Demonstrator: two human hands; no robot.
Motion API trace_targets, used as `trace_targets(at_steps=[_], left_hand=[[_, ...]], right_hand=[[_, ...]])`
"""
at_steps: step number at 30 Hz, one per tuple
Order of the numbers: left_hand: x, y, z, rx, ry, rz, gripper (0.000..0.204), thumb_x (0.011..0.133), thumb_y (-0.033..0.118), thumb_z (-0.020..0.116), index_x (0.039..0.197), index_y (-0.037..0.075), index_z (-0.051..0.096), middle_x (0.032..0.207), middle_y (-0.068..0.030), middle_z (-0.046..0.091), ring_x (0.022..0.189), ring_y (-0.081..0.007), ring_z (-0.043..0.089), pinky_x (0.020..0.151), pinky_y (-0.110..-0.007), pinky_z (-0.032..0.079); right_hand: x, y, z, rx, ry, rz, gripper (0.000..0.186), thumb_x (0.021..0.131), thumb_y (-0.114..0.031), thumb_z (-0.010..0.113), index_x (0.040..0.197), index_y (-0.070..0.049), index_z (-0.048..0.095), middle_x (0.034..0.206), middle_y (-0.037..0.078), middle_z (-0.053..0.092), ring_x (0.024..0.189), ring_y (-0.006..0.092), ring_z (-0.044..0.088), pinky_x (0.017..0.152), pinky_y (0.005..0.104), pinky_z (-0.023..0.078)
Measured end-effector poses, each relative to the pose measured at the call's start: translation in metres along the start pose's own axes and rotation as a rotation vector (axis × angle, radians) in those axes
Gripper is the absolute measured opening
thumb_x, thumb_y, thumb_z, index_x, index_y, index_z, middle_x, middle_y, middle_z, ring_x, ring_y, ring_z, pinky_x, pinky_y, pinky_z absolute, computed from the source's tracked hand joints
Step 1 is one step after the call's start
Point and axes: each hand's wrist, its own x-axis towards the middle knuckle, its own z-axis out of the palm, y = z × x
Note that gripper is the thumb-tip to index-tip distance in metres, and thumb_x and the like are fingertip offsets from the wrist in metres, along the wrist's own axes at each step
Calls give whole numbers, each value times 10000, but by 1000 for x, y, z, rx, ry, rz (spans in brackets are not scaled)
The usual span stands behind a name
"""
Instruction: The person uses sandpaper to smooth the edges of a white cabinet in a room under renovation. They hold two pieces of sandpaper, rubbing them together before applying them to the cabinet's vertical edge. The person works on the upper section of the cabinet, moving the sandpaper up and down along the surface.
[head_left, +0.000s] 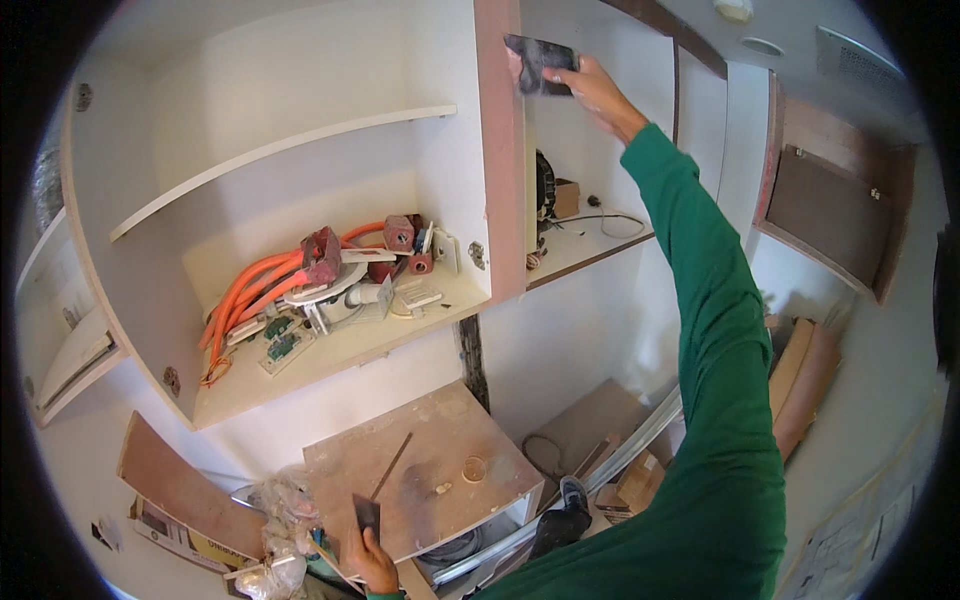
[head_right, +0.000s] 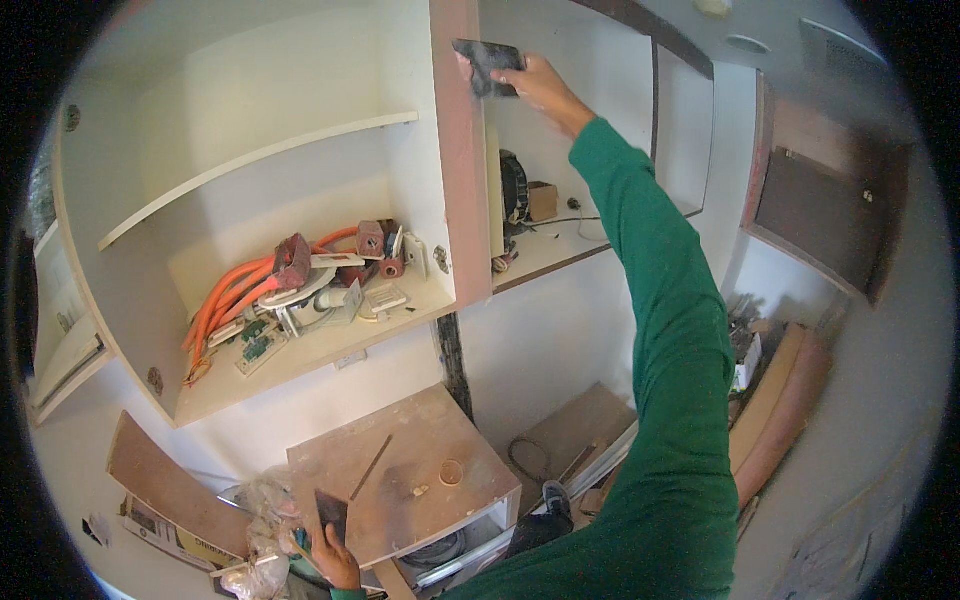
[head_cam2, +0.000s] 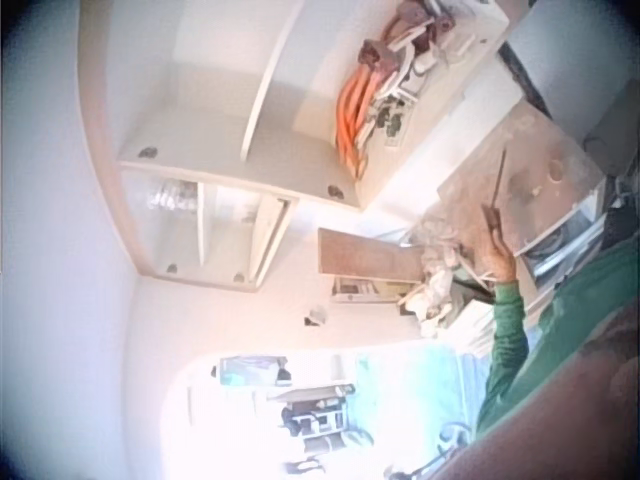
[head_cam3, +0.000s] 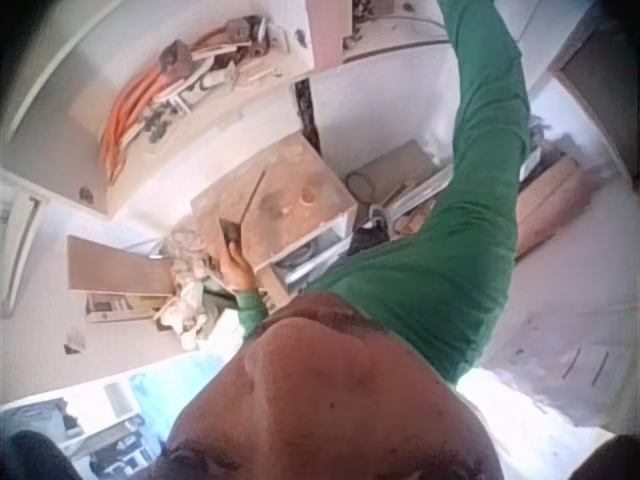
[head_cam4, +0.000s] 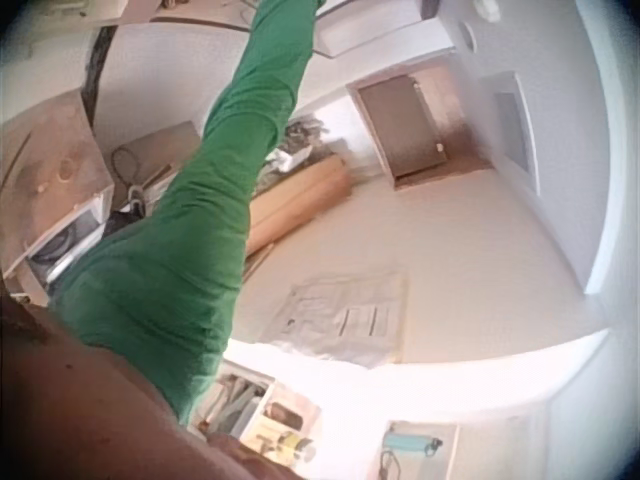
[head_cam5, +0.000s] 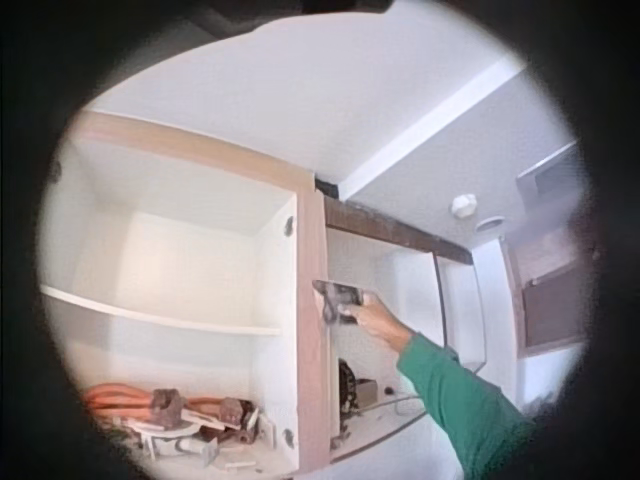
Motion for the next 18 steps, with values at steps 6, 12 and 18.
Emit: trace_targets(at_steps=[6,12,18], left_hand=[[-55,-72,-3,-9,207,-198,448,1062,299,517,1261,-87,630,1117,-288,692,972,-379,673,876,-449,512],[-86,-67,-19,-298,237,-595,549,1062,399,495,1296,-86,601,1191,-318,658,985,-420,654,915,-453,514],[-90,-55,-18,-85,270,-578,660,1051,490,468,1335,-97,569,1280,-323,618,1129,-437,617,989,-451,489]], right_hand=[[66,-1,-14,-631,14,-444,275,979,-89,570,1227,-10,656,1134,112,651,1045,263,617,955,353,450],[75,0,6,-806,59,-636,363,931,-10,530,1246,-117,676,1070,137,595,1024,365,583,926,418,468],[75,4,15,-921,128,-643,455,868,-31,470,1254,-152,679,1131,125,604,1129,345,575,999,466,482]])
